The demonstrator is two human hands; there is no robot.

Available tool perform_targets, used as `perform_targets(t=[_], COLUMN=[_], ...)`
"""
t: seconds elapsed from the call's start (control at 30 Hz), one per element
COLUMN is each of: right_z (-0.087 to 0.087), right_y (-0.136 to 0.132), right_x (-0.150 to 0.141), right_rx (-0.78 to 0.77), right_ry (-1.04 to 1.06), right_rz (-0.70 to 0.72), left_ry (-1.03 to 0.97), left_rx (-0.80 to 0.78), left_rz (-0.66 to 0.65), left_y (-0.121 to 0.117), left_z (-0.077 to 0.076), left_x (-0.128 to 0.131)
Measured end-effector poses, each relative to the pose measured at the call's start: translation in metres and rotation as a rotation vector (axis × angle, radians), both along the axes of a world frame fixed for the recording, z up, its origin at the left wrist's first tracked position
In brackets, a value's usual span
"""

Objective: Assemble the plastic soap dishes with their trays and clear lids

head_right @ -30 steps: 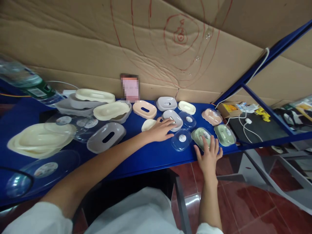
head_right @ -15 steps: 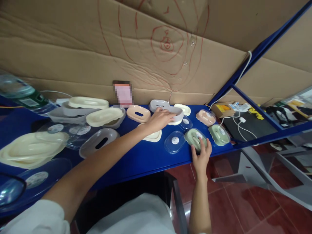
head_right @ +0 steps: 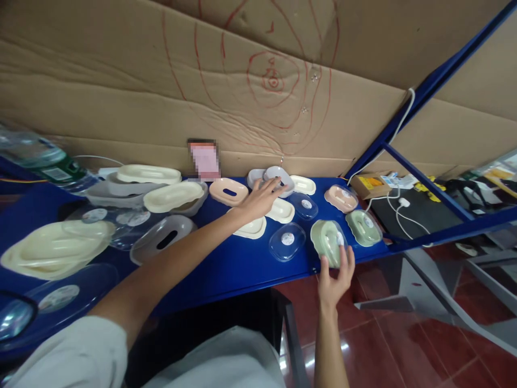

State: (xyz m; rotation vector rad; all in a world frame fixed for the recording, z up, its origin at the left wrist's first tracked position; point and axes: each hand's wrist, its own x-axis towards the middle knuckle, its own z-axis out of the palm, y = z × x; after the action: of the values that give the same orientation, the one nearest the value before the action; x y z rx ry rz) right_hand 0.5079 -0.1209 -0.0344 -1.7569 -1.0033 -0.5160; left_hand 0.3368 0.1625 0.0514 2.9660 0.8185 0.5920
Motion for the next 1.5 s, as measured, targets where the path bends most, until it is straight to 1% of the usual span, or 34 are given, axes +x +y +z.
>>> perform_targets(t=[0.03, 0.1, 0.17, 0.2, 0.23, 0.3, 0.37, 0.47, 0.57, 0.67, 0.77, 0.83, 0.9, 1.03, 1.1, 1.17, 1.27, 1.33, 1.37, 1.43, 1.5], right_z=[0.000, -0.001, -0.003, -0.004, -0.004, -0.003, 0.000, 0.004, 0.007, 0.007, 0.005, 0.005, 0.005, 0.012, 0.019, 0.026, 0.035, 0.037, 0.038, 0.039, 0.039], right_y=[-0.007, -0.020, -0.026, -0.026, -0.023, -0.015, -0.005, 0.004, 0.003, 0.001, 0.004, 0.009, 0.014, 0.025, 0.037, 0.059, 0.103, 0.130, 0.139, 0.144, 0.131], right_x=[-0.008, -0.026, -0.042, -0.048, -0.053, -0.057, -0.053, -0.041, -0.029, -0.024, -0.030, -0.042, -0.059, -0.093, -0.099, -0.095, -0.074, -0.059, -0.054, -0.054, -0.068], right_rx=[0.000, -0.065, -0.153, -0.185, -0.208, -0.252, -0.297, -0.305, -0.236, -0.176, -0.138, -0.117, -0.128, -0.215, -0.281, -0.350, -0.385, -0.414, -0.442, -0.496, -0.490], right_ry=[-0.016, -0.066, -0.113, -0.132, -0.145, -0.155, -0.153, -0.119, -0.032, 0.033, 0.058, 0.083, 0.093, 0.032, 0.000, -0.046, -0.131, -0.162, -0.172, -0.197, -0.225], right_rz=[0.062, 0.272, 0.513, 0.610, 0.679, 0.733, 0.702, 0.595, 0.480, 0.388, 0.388, 0.434, 0.509, 0.714, 0.799, 0.824, 0.736, 0.658, 0.624, 0.570, 0.555], left_ry=[-0.001, 0.001, 0.003, 0.006, 0.013, 0.025, 0.024, 0.004, -0.003, -0.027, -0.120, -0.186, -0.222, -0.248, -0.242, -0.243, -0.247, -0.235, -0.223, -0.194, -0.153], left_rx=[0.018, 0.045, 0.055, 0.057, 0.055, 0.049, 0.045, 0.015, -0.039, -0.111, -0.210, -0.264, -0.275, -0.188, -0.148, -0.110, -0.049, -0.029, -0.027, -0.024, -0.023], left_rz=[0.017, 0.076, 0.176, 0.215, 0.245, 0.244, 0.209, 0.145, 0.065, -0.012, -0.023, -0.029, -0.031, 0.068, 0.124, 0.184, 0.252, 0.273, 0.285, 0.332, 0.391], left_y=[-0.010, -0.034, -0.057, -0.068, -0.078, -0.094, -0.106, -0.115, -0.118, -0.124, -0.141, -0.156, -0.170, -0.187, -0.191, -0.194, -0.200, -0.204, -0.206, -0.208, -0.208], left_z=[-0.001, -0.006, -0.017, -0.024, -0.030, -0.041, -0.048, -0.052, -0.049, -0.042, -0.035, -0.033, -0.036, -0.050, -0.056, -0.058, -0.058, -0.057, -0.056, -0.054, -0.052], left_x=[-0.016, -0.053, -0.091, -0.107, -0.121, -0.139, -0.145, -0.136, -0.123, -0.119, -0.123, -0.127, -0.134, -0.160, -0.179, -0.199, -0.221, -0.227, -0.227, -0.225, -0.219])
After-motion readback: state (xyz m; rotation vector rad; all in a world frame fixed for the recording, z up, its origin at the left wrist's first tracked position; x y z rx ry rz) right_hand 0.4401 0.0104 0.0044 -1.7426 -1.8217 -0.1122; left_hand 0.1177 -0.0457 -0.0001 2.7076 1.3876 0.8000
